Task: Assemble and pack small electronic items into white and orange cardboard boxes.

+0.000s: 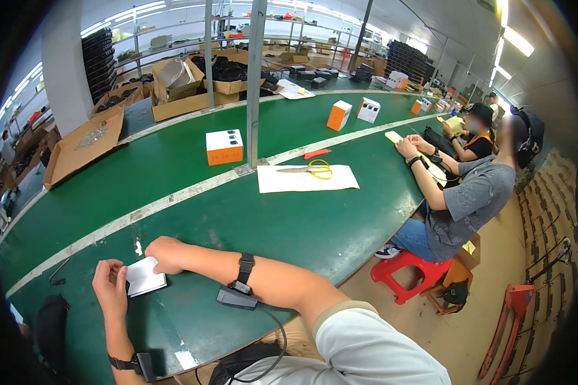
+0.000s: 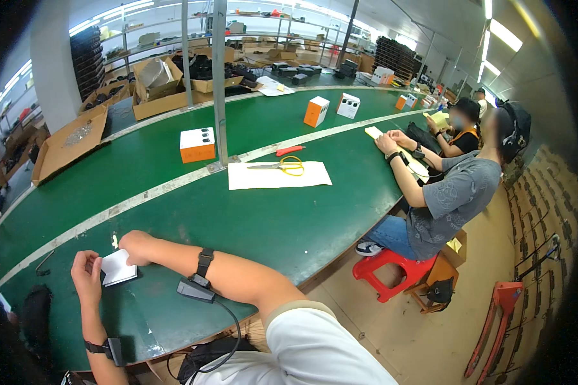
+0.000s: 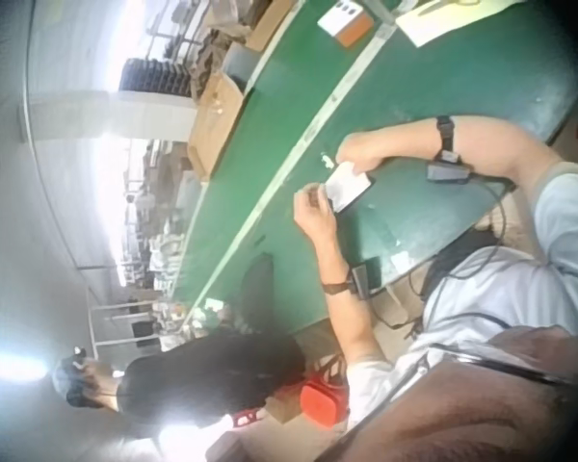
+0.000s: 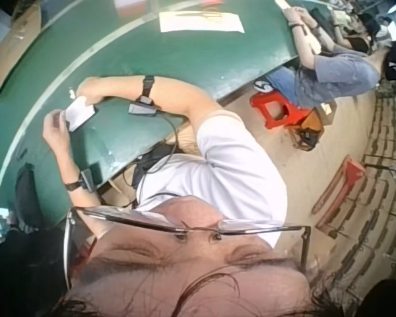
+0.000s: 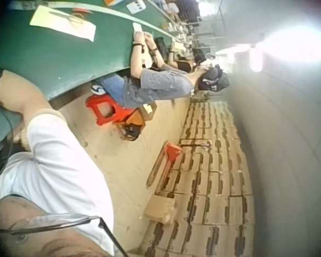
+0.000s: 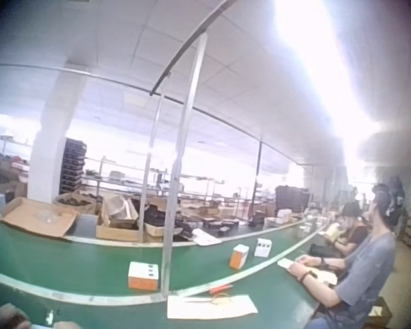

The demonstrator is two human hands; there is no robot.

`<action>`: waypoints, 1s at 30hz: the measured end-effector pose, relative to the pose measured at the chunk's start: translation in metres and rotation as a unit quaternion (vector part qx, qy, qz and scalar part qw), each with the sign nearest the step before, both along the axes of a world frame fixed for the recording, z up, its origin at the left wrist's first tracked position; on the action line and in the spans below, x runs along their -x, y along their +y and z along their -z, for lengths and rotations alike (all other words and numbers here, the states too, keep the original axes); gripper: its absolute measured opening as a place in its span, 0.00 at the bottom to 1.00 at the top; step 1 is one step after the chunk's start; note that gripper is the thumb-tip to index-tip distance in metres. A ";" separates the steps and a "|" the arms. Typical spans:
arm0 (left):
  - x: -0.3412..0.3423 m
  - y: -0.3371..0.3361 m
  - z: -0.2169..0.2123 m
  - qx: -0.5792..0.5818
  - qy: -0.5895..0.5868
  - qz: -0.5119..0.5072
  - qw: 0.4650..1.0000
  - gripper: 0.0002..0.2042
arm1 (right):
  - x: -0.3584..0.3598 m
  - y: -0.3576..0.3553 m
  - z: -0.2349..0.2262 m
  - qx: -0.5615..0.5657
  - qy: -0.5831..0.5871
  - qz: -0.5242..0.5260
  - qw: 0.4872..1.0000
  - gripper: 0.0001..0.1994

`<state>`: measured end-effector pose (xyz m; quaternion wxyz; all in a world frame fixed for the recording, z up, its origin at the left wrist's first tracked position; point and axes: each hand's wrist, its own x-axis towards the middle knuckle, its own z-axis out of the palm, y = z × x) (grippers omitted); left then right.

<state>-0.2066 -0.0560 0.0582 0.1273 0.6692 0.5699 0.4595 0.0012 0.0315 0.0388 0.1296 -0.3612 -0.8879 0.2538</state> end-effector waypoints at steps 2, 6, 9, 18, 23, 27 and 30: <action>-0.008 -0.001 0.000 -0.042 0.008 0.016 0.999 0.08 | -0.001 0.000 0.003 0.001 0.001 0.008 1.000 0.17; -0.018 -0.006 -0.007 -0.017 0.042 0.007 0.999 0.15 | -0.005 0.000 0.002 0.009 0.000 0.011 1.000 0.17; -0.014 -0.005 -0.006 -0.007 0.045 -0.014 0.999 0.15 | -0.006 -0.001 0.001 0.011 0.000 0.014 1.000 0.18; -0.008 -0.001 0.006 0.067 0.050 0.002 0.997 0.08 | -0.007 -0.001 0.000 0.015 0.012 0.010 1.000 0.19; -0.009 -0.002 0.004 0.074 0.039 0.003 0.997 0.08 | -0.006 -0.001 0.001 0.014 0.009 0.019 1.000 0.20; -0.012 -0.005 0.000 0.090 0.036 0.003 0.995 0.07 | -0.007 -0.003 -0.002 0.022 0.006 0.021 1.000 0.19; -0.013 -0.005 -0.001 0.091 0.036 0.007 0.995 0.07 | -0.008 -0.004 -0.003 0.019 0.001 0.017 1.000 0.19</action>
